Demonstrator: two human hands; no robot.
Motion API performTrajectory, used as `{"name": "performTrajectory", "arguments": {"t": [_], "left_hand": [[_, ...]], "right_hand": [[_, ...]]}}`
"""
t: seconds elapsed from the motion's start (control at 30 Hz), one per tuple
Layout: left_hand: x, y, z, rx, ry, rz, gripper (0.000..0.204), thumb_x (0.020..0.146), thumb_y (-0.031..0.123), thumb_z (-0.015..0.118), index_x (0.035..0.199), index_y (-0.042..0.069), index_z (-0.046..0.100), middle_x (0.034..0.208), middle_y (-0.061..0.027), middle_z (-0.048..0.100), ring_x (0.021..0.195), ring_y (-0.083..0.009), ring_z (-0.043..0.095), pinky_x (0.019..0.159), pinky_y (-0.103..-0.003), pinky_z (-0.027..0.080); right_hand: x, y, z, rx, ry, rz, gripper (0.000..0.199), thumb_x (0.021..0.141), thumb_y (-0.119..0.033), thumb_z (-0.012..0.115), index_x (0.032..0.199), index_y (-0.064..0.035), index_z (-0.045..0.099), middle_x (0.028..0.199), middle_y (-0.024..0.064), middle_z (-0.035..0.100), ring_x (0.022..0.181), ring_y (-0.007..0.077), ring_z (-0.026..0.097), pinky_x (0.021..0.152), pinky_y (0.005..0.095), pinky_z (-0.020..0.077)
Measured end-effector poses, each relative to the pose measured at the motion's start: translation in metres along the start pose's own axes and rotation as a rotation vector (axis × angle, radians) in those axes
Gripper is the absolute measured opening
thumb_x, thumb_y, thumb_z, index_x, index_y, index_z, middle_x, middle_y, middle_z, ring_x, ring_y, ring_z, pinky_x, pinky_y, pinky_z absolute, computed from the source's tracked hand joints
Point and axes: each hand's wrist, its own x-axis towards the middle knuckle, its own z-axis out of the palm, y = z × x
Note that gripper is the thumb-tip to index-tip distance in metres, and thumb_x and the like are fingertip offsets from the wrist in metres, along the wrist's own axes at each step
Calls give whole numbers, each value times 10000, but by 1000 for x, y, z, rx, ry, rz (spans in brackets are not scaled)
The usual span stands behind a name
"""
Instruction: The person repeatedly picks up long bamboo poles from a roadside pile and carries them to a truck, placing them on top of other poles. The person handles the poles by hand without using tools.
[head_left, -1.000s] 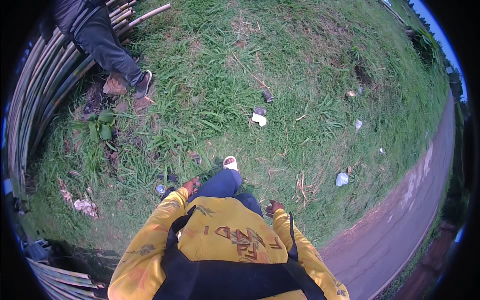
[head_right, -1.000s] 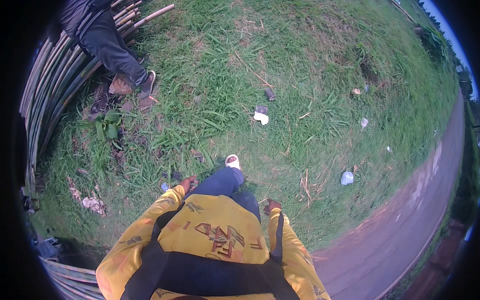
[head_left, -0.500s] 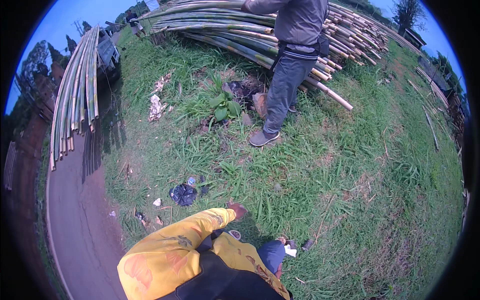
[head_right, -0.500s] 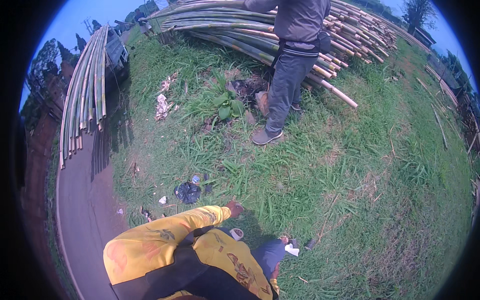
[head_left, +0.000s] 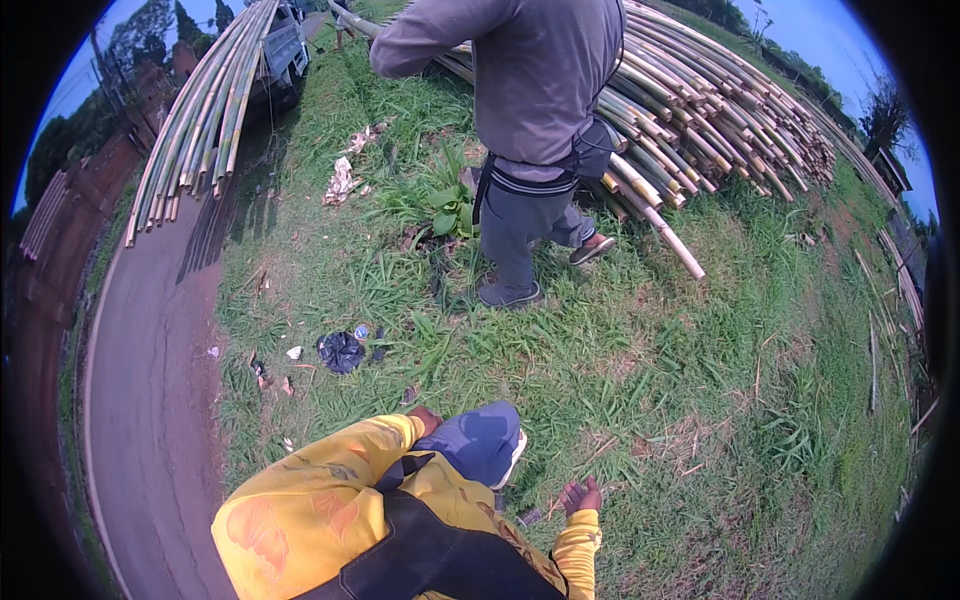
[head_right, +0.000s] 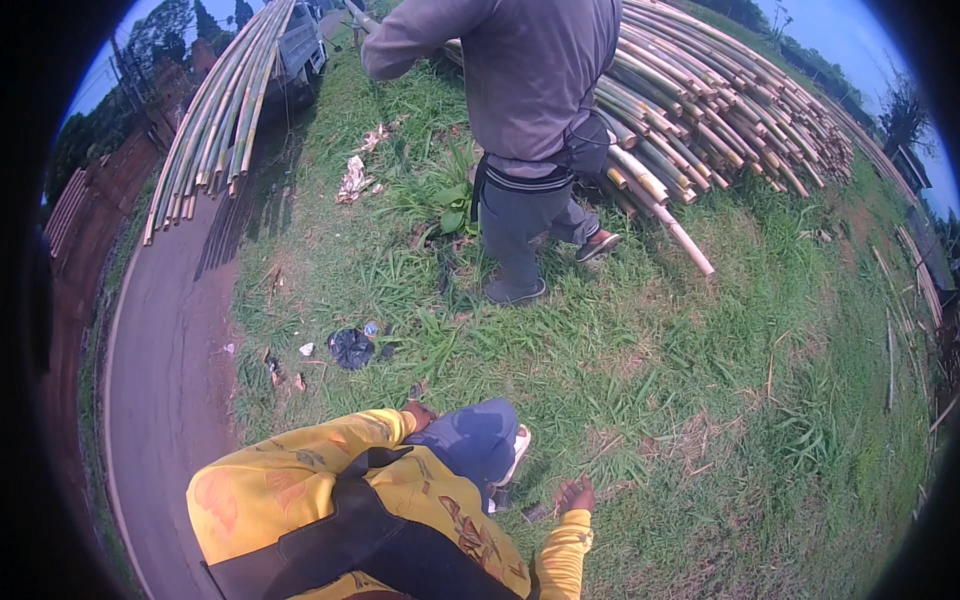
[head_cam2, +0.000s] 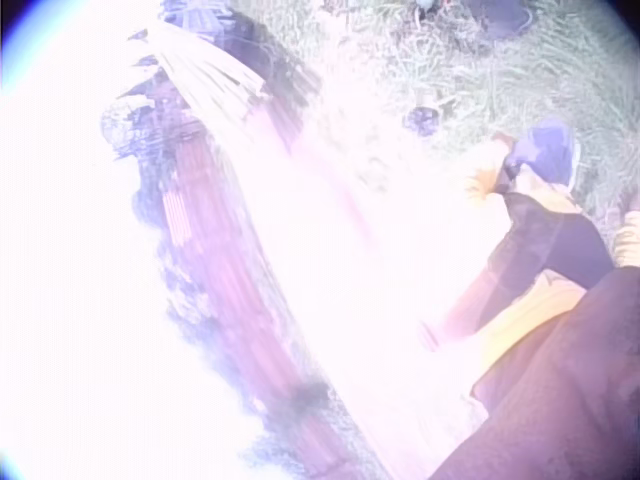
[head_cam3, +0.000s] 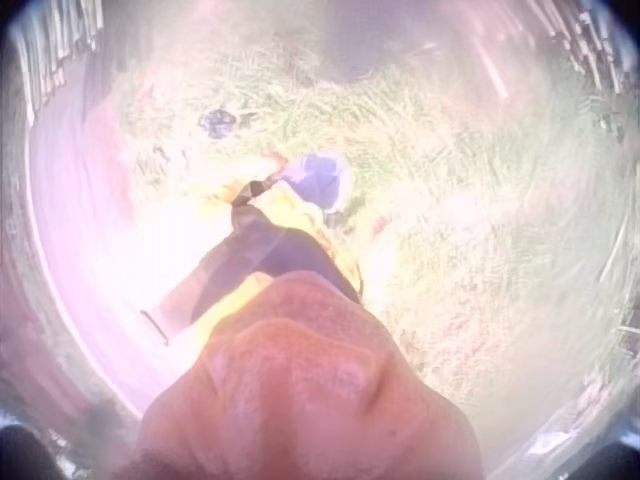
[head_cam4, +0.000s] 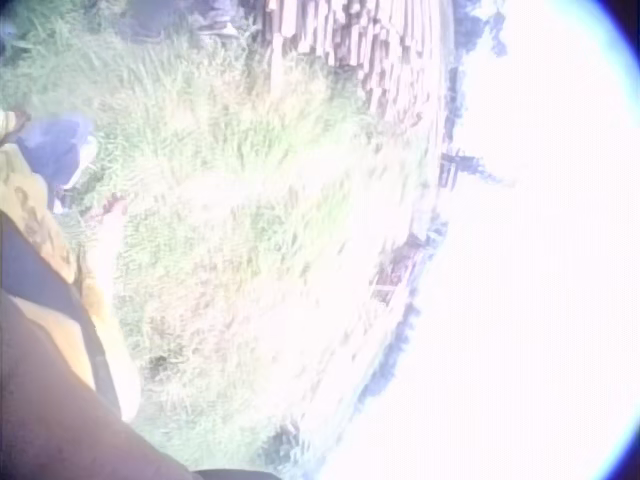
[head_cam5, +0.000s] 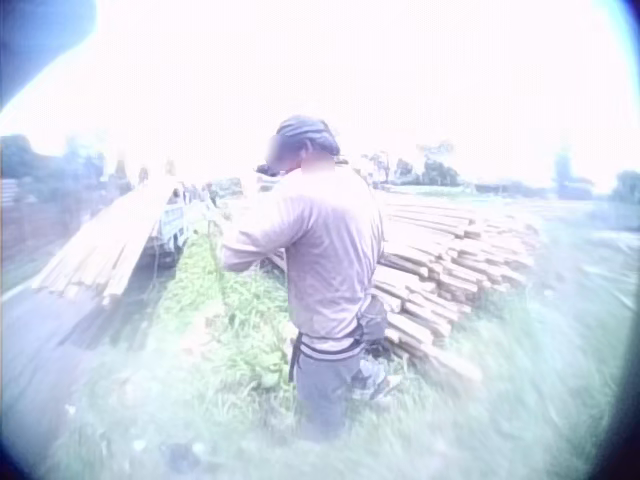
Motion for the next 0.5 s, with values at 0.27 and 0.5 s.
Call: {"name": "performTrajectory", "arguments": {"t": [0.27,0.5], "left_hand": [[76,127,16,-9,-185,237,486,933,447,476,1236,100,633,1236,-169,626,1132,-330,597,1006,-387,439],[102,288,-107,-969,-623,-226,504,960,437,502,1311,81,566,1259,-206,603,1122,-284,602,989,-402,449]], "right_hand": [[35,-87,59,-173,-18,15,439,919,-322,579,1288,-90,518,1052,129,628,886,281,637,682,413,507],[127,-148,-31,-1295,53,61,470,857,-317,637,1303,-191,559,1044,149,690,922,312,671,757,485,535]]}}
